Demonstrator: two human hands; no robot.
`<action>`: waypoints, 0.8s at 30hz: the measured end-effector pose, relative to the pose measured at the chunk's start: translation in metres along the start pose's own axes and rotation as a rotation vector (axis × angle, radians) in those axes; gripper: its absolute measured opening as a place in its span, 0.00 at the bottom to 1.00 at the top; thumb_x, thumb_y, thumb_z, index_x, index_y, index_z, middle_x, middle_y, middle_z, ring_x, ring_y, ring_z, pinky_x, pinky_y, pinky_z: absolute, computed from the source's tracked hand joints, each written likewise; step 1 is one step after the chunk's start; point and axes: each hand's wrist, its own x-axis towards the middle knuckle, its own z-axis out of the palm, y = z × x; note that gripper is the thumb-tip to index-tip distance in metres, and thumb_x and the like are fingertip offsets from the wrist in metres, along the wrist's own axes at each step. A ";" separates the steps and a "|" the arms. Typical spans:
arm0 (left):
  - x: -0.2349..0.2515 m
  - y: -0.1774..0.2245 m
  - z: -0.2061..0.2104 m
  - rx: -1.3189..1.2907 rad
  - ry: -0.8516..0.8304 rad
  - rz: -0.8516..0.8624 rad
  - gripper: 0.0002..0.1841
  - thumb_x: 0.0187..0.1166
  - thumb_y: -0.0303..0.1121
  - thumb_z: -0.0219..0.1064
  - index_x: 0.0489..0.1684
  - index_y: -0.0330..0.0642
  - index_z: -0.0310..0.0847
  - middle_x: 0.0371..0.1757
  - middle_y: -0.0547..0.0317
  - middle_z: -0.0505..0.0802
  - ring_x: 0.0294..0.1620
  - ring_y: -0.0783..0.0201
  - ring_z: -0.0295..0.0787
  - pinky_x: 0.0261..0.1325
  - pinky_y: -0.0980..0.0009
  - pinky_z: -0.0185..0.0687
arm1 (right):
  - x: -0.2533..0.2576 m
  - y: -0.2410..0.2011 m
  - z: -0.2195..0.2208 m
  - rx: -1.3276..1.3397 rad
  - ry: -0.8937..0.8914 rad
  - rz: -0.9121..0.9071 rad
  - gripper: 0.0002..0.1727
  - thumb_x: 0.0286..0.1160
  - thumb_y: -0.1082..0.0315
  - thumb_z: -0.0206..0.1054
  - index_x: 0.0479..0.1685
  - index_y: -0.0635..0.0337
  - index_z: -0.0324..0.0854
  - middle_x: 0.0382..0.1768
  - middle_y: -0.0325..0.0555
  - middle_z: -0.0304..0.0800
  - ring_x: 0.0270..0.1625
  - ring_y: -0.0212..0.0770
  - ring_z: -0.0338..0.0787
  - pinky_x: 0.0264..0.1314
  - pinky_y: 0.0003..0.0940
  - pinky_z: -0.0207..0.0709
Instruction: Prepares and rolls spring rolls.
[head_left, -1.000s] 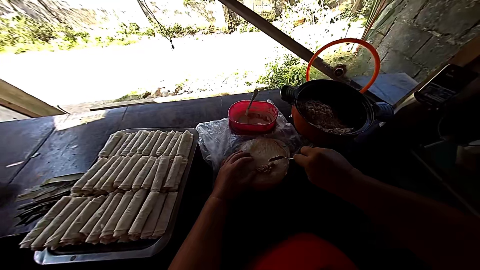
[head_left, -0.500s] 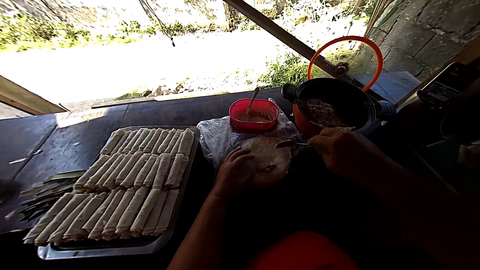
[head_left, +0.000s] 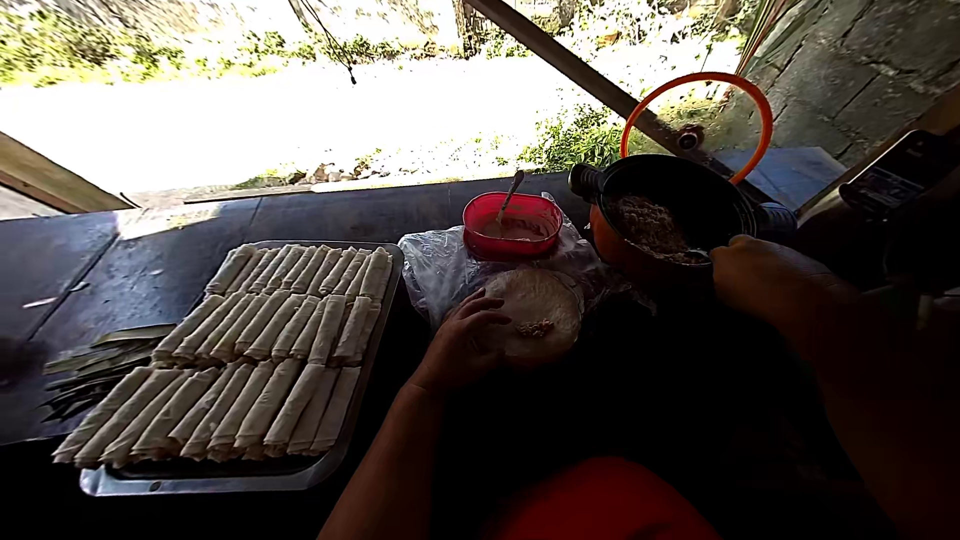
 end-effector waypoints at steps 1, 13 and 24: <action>-0.004 0.002 0.001 0.027 0.011 0.010 0.22 0.61 0.48 0.79 0.58 0.66 0.90 0.78 0.74 0.84 0.90 0.62 0.62 0.90 0.48 0.60 | 0.000 -0.003 0.000 -0.002 -0.013 -0.011 0.12 0.76 0.70 0.70 0.52 0.69 0.85 0.59 0.65 0.83 0.55 0.63 0.90 0.52 0.61 0.86; -0.009 -0.003 0.003 -0.029 -0.021 -0.015 0.08 0.73 0.50 0.75 0.39 0.62 0.95 0.72 0.77 0.88 0.88 0.67 0.67 0.90 0.54 0.61 | -0.015 -0.054 0.030 0.369 0.558 -0.830 0.13 0.80 0.59 0.68 0.56 0.52 0.91 0.53 0.45 0.92 0.61 0.46 0.90 0.65 0.48 0.86; -0.007 -0.001 0.003 0.017 -0.029 -0.029 0.12 0.82 0.50 0.67 0.41 0.58 0.94 0.74 0.77 0.87 0.88 0.69 0.66 0.90 0.55 0.60 | 0.020 -0.118 0.131 0.393 0.518 -1.123 0.13 0.85 0.55 0.62 0.52 0.46 0.91 0.58 0.38 0.93 0.66 0.42 0.88 0.70 0.43 0.81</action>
